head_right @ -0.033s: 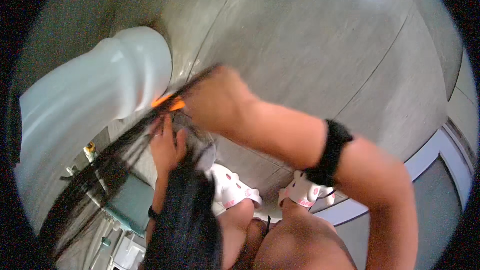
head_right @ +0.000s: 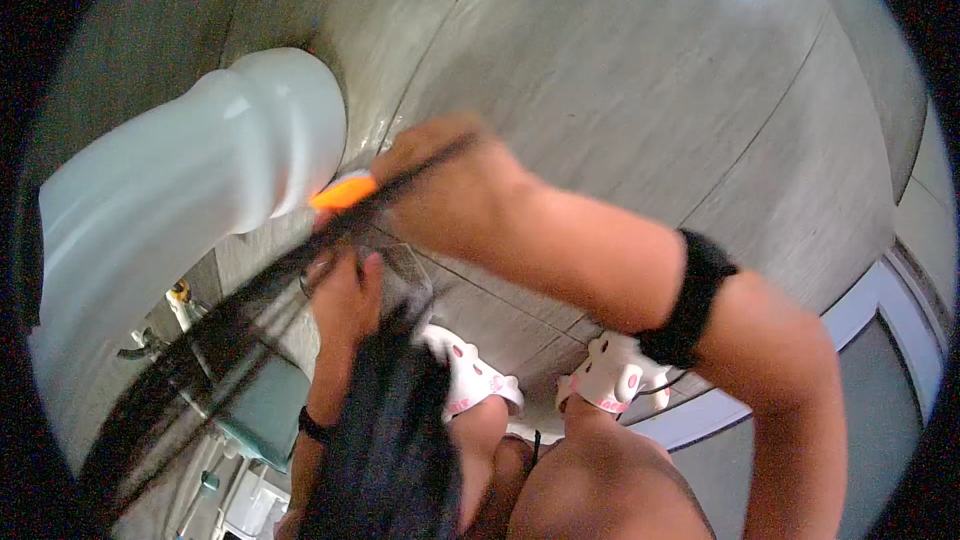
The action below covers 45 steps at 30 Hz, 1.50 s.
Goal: Cleaning the floor and pipes under a pedestal sink using a brush and a cloth.
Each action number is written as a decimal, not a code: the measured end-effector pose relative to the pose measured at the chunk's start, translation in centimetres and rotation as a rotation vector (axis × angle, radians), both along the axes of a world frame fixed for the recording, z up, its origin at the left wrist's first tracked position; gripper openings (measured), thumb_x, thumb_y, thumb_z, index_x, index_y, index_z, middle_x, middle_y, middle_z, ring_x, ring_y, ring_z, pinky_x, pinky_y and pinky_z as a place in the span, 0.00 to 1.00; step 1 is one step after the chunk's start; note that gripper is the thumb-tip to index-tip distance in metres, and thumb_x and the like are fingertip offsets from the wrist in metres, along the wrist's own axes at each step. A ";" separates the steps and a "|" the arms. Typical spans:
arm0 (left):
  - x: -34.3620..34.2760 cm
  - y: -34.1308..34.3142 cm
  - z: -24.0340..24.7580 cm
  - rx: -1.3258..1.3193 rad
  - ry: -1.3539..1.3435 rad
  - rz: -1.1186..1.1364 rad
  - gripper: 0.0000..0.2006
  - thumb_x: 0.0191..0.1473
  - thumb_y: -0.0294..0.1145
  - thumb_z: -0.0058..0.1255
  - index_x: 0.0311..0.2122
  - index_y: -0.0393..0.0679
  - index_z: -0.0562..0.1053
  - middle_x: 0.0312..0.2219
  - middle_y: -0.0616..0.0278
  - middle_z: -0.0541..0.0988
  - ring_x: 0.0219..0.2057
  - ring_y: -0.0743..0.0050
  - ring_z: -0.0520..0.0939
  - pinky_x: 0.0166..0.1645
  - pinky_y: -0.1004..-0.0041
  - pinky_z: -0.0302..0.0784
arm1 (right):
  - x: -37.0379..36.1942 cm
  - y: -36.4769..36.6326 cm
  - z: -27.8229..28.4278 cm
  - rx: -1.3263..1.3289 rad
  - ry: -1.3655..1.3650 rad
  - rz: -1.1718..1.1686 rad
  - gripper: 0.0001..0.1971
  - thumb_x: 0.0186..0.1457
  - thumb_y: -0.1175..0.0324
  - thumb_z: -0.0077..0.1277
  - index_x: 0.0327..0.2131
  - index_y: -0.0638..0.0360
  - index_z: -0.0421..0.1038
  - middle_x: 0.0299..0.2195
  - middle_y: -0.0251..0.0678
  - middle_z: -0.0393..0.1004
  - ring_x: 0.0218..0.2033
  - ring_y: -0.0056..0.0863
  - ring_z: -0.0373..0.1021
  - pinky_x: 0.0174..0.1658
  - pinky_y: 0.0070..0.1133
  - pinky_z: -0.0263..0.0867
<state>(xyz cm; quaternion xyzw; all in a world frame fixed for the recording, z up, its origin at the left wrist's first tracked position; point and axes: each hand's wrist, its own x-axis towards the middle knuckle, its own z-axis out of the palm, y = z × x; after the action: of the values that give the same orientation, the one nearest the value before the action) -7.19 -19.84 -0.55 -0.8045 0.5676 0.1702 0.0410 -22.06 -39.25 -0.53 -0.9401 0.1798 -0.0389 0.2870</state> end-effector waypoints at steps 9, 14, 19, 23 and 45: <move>-0.1 -0.8 0.8 -0.024 0.077 0.211 0.30 0.51 0.30 0.51 0.58 0.30 0.58 0.57 0.37 0.56 0.58 0.40 0.60 0.61 0.58 0.57 | 4.0 -2.8 -0.5 0.059 0.000 0.132 0.06 0.41 0.66 0.52 0.24 0.54 0.76 0.22 0.41 0.76 0.27 0.39 0.75 0.31 0.33 0.70; -1.0 -1.7 -0.5 0.035 0.065 0.107 0.28 0.48 0.26 0.50 0.54 0.27 0.61 0.55 0.39 0.59 0.55 0.41 0.63 0.59 0.59 0.59 | 2.8 -4.8 -1.7 0.045 0.104 0.147 0.08 0.42 0.63 0.52 0.24 0.55 0.76 0.23 0.42 0.76 0.27 0.41 0.75 0.32 0.35 0.70; -4.8 -8.2 -1.5 -0.178 0.099 -0.051 0.28 0.45 0.26 0.51 0.53 0.28 0.62 0.54 0.43 0.60 0.54 0.43 0.64 0.58 0.59 0.61 | -0.4 -13.1 2.0 0.071 0.283 0.138 0.09 0.47 0.64 0.51 0.26 0.57 0.76 0.25 0.40 0.76 0.28 0.38 0.73 0.33 0.32 0.67; -4.3 -8.1 -0.8 -0.188 0.117 -0.054 0.28 0.45 0.27 0.51 0.53 0.29 0.62 0.55 0.46 0.61 0.52 0.43 0.65 0.57 0.59 0.63 | 1.0 -13.6 2.2 0.077 0.472 0.173 0.12 0.51 0.62 0.50 0.29 0.60 0.77 0.28 0.43 0.76 0.31 0.37 0.73 0.36 0.29 0.67; -3.0 -1.3 -0.1 -0.033 0.158 -0.053 0.30 0.49 0.28 0.46 0.57 0.25 0.57 0.58 0.38 0.56 0.59 0.44 0.59 0.63 0.61 0.53 | -4.9 2.7 -2.0 0.397 0.292 -0.117 0.09 0.50 0.68 0.47 0.34 0.54 0.73 0.26 0.41 0.77 0.26 0.37 0.76 0.28 0.31 0.70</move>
<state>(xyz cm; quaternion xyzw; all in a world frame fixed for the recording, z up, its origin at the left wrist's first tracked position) -10.22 -21.17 -0.62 -0.7738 0.5929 0.2227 -0.0125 -26.95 -36.53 -2.48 -0.8489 0.2774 0.1168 0.4344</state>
